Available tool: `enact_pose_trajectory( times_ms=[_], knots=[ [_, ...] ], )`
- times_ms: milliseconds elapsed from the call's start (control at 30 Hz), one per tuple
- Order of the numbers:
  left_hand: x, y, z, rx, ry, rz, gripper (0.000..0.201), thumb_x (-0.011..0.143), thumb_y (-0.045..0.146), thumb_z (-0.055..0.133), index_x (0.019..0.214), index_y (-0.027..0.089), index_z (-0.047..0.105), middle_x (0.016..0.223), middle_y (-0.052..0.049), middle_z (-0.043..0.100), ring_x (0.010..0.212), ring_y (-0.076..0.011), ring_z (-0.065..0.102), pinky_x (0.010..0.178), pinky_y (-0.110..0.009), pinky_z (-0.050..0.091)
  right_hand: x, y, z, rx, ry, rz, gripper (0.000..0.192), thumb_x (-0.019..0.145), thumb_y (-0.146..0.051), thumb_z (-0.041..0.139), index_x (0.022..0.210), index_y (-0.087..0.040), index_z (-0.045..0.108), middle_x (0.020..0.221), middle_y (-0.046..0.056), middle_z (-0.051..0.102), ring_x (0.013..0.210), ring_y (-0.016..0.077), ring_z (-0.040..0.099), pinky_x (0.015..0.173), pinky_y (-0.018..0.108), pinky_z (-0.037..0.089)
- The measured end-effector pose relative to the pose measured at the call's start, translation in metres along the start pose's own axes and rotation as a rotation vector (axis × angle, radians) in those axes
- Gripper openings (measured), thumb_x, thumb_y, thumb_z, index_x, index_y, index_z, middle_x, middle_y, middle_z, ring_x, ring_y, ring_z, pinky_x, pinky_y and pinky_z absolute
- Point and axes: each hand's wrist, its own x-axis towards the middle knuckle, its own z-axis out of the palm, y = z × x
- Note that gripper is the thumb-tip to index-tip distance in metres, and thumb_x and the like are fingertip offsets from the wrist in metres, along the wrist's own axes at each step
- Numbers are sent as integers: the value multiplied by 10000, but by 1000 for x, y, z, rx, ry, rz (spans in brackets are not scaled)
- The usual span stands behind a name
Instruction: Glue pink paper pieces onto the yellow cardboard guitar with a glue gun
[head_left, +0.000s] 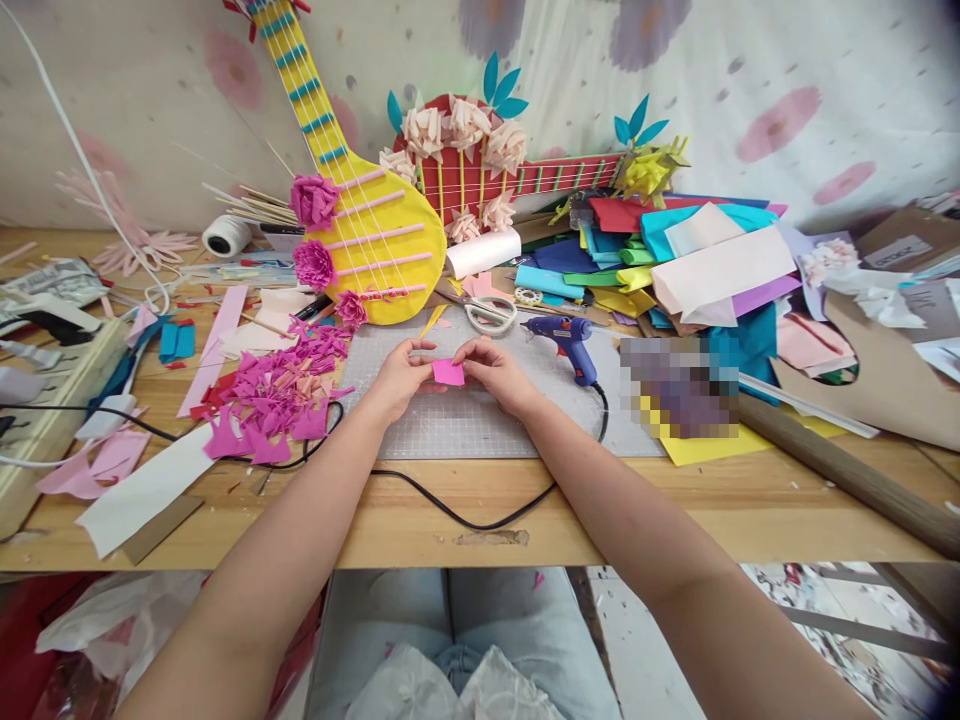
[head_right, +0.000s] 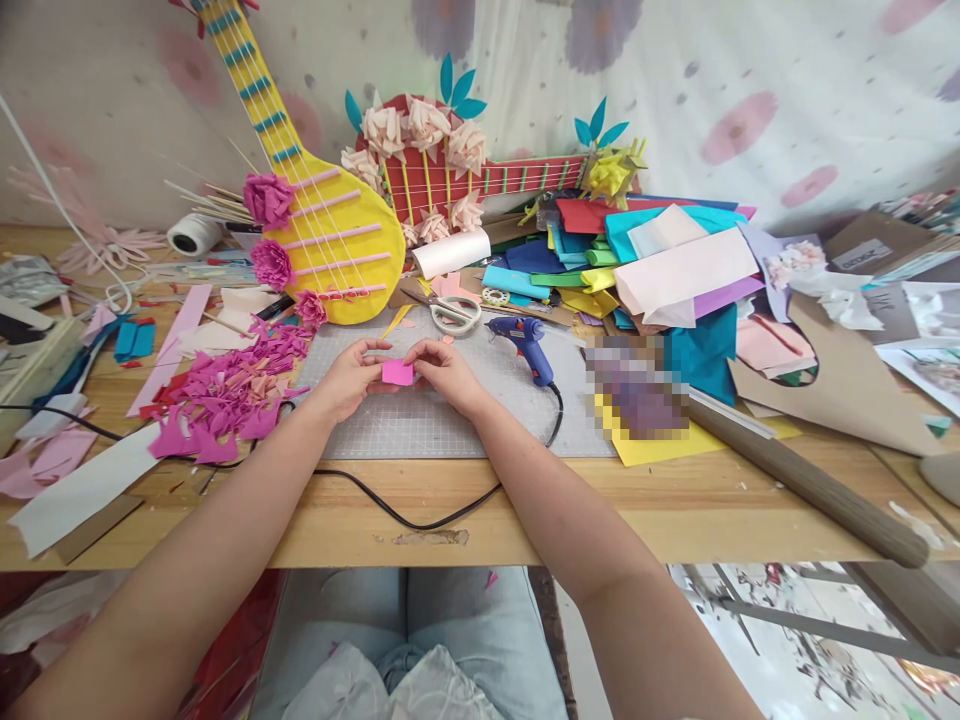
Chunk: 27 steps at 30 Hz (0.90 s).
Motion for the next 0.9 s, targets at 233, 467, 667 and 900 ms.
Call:
enact_pose_trajectory(
  times_ms=[233,467,667,900],
  knots=[
    [-2,3,-1,30,-10,-5,376,619,68,611,953,171,473,679,7,624,582,-135,639,531,-258,546,2,1,0,-9,-1,-9,68,638,-240,561,694,-200,568,680,-26,560,623,108,524,607,267,450],
    [-5,8,-2,-5,-26,-33,290,660,233,589,920,181,473,699,-5,603,581,-168,637,459,-288,534,3,3,0,-71,7,-38,65,634,-202,544,688,-190,578,675,-17,576,627,113,538,656,288,455],
    [-4,2,4,126,46,117,358,620,209,689,912,176,484,725,-4,619,612,-141,618,471,-244,517,3,3,-2,-79,10,-41,102,632,-218,551,731,-195,557,718,-18,570,680,119,541,684,289,456],
    [-2,0,4,140,84,172,383,606,229,711,906,189,477,705,20,613,589,-119,598,480,-220,501,3,5,0,-22,92,-28,306,634,-363,666,831,-219,481,759,-25,542,695,115,527,632,267,453]
  ],
)
